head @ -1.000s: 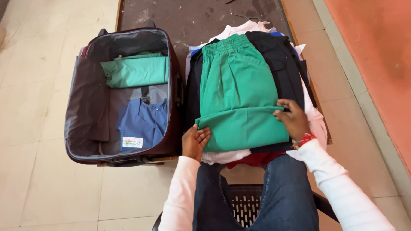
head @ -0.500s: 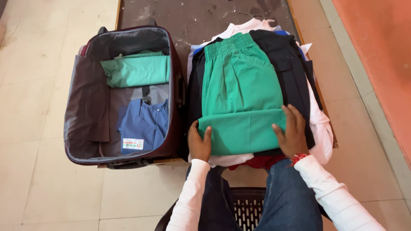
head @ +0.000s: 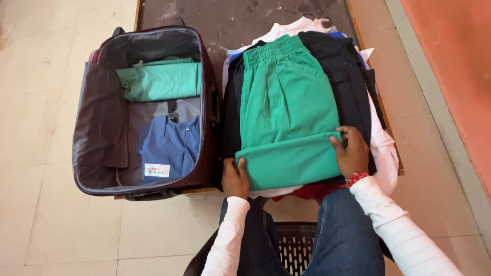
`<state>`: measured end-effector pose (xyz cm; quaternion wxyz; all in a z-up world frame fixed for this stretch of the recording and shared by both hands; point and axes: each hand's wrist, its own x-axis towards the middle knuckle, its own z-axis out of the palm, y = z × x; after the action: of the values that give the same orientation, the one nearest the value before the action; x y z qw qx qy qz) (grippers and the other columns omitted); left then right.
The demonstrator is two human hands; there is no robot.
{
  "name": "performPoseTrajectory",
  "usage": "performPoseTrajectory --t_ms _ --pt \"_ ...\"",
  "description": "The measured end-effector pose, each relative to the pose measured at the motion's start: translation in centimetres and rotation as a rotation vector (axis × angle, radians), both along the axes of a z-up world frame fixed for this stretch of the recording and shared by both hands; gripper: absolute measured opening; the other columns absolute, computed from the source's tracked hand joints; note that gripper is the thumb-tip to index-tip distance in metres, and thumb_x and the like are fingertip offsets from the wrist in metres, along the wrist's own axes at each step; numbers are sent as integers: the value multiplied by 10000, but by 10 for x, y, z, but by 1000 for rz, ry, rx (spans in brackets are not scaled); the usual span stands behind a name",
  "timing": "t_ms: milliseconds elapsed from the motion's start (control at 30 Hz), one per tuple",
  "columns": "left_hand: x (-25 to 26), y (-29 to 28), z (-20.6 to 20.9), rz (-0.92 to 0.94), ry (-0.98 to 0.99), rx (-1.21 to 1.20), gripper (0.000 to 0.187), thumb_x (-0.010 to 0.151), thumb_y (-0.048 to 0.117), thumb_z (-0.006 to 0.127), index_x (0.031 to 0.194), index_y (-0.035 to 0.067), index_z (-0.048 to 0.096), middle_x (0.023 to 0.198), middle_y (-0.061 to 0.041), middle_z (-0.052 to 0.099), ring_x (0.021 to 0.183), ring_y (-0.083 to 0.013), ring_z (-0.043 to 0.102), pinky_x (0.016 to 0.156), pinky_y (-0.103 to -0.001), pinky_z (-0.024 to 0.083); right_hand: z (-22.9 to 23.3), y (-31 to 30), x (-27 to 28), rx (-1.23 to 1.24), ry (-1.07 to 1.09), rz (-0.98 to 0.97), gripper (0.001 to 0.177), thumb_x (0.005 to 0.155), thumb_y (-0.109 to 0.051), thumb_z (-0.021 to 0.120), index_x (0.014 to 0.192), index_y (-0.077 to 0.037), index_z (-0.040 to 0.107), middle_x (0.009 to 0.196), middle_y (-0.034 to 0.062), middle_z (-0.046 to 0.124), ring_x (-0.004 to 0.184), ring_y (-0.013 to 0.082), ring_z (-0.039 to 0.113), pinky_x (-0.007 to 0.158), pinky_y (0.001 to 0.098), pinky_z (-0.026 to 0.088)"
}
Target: The person opens a suitcase, folds a blue shirt, and places it inside the suitcase. They then take green trousers, fold them into a smaller rectangle, and pack them into the suitcase before beginning to fold black trousers.
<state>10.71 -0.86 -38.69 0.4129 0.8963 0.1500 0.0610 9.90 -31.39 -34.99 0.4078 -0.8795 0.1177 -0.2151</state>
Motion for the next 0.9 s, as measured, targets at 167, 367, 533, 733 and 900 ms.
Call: performPoseTrajectory --t_ms 167,367,533,733,900 --pt "-7 -15 -1 -96 -490 513 413 1038 351 562 1345 76 533 1428 -192 562 1312 -431 524 1057 -580 407 1 9 0 -237 -73 -49 311 915 -169 790 1163 -46 647 1044 119 603 962 283 589 833 407 488" --pt "-16 -34 -5 -599 -304 718 704 992 613 454 1587 249 353 1662 -116 273 1503 -384 250 1188 -667 91 -4 9 -7 -881 -230 248 255 963 -194 714 1214 -175 673 1286 58 616 1270 274 571 1015 493 439" --pt "-7 -32 4 -677 -160 644 735 963 641 443 1586 275 309 1667 -93 237 1518 -366 212 1187 -660 90 -5 7 3 -834 -6 327 546 940 -359 598 1464 -217 551 1551 50 497 1458 290 424 1156 620 325" --pt "0 -15 11 -687 -23 702 752 951 690 393 1599 328 270 1685 -45 203 1530 -269 203 1187 -675 85 -20 -10 7 -892 54 187 607 1049 -519 401 1581 -230 449 1662 33 403 1551 318 330 1205 739 136" --pt "-2 -11 6 -650 34 716 774 940 699 374 1600 318 242 1683 -29 192 1527 -278 191 1175 -662 112 -31 -20 1 -844 105 54 625 1090 -518 369 1630 -205 400 1683 31 385 1571 322 316 1213 763 122"
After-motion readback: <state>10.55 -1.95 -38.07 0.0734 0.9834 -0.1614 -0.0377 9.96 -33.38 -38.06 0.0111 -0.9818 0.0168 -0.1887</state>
